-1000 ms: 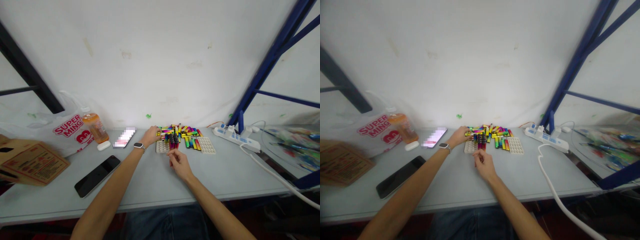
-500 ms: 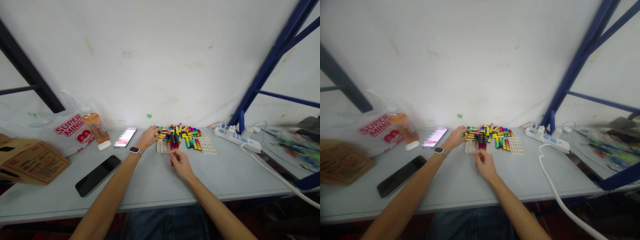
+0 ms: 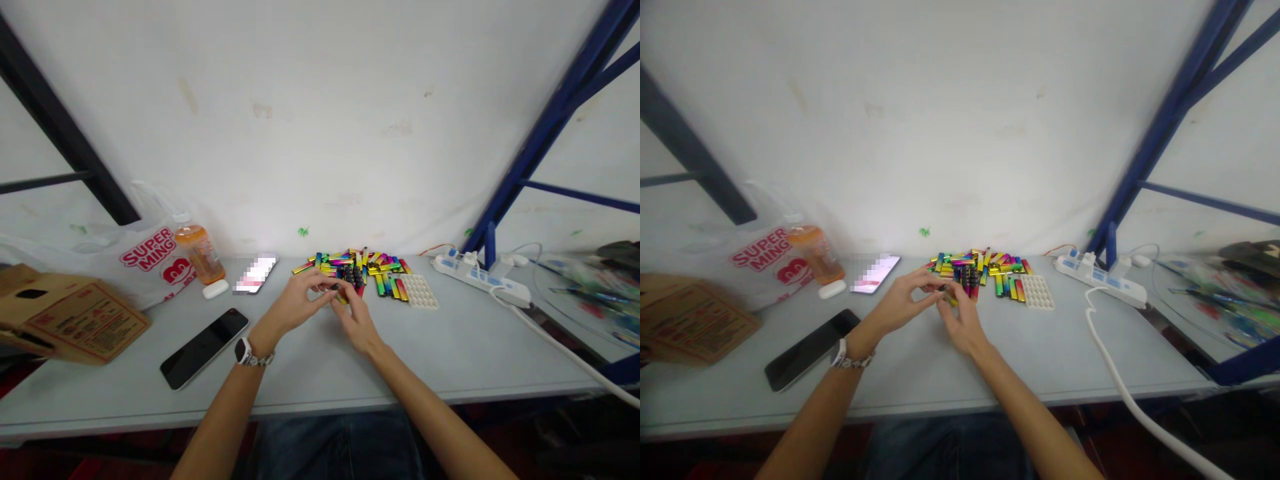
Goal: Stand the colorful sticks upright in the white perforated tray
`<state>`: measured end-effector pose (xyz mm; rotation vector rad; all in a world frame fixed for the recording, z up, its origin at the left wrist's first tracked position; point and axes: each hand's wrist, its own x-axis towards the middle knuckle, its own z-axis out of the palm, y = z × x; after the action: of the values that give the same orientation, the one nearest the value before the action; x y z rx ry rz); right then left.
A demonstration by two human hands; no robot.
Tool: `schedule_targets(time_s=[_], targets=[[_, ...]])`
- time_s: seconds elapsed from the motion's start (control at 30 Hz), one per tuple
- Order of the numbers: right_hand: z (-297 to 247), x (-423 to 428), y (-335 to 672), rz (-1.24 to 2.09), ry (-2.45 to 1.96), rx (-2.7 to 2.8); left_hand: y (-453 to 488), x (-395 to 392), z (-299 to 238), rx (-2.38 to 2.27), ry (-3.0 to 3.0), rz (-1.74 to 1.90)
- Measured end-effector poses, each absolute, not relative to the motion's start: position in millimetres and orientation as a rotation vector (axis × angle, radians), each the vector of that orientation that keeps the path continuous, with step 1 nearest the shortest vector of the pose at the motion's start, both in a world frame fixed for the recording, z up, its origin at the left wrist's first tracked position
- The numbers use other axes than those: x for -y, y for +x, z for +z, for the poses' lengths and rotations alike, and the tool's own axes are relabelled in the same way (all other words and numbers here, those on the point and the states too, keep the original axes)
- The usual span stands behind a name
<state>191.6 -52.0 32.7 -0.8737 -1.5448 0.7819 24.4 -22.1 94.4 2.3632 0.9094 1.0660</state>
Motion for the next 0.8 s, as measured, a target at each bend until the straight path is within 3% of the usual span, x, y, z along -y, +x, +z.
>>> schedule_targets(time_s=[0.1, 0.17, 0.37, 0.8], targets=[[25, 51, 189, 1.246, -0.727, 1.334, 34, 19, 91, -0.851, 2.296, 1.09], [18, 51, 190, 1.343, -0.702, 1.225, 36, 12, 85, -0.776, 2.196, 1.129], [10, 46, 189, 1.193, -0.963, 1.194, 35, -13, 51, -0.861, 1.899, 1.373], [0, 28, 176, 0.908, -0.988, 1.152, 48, 8, 30, -0.937, 1.946, 1.278]])
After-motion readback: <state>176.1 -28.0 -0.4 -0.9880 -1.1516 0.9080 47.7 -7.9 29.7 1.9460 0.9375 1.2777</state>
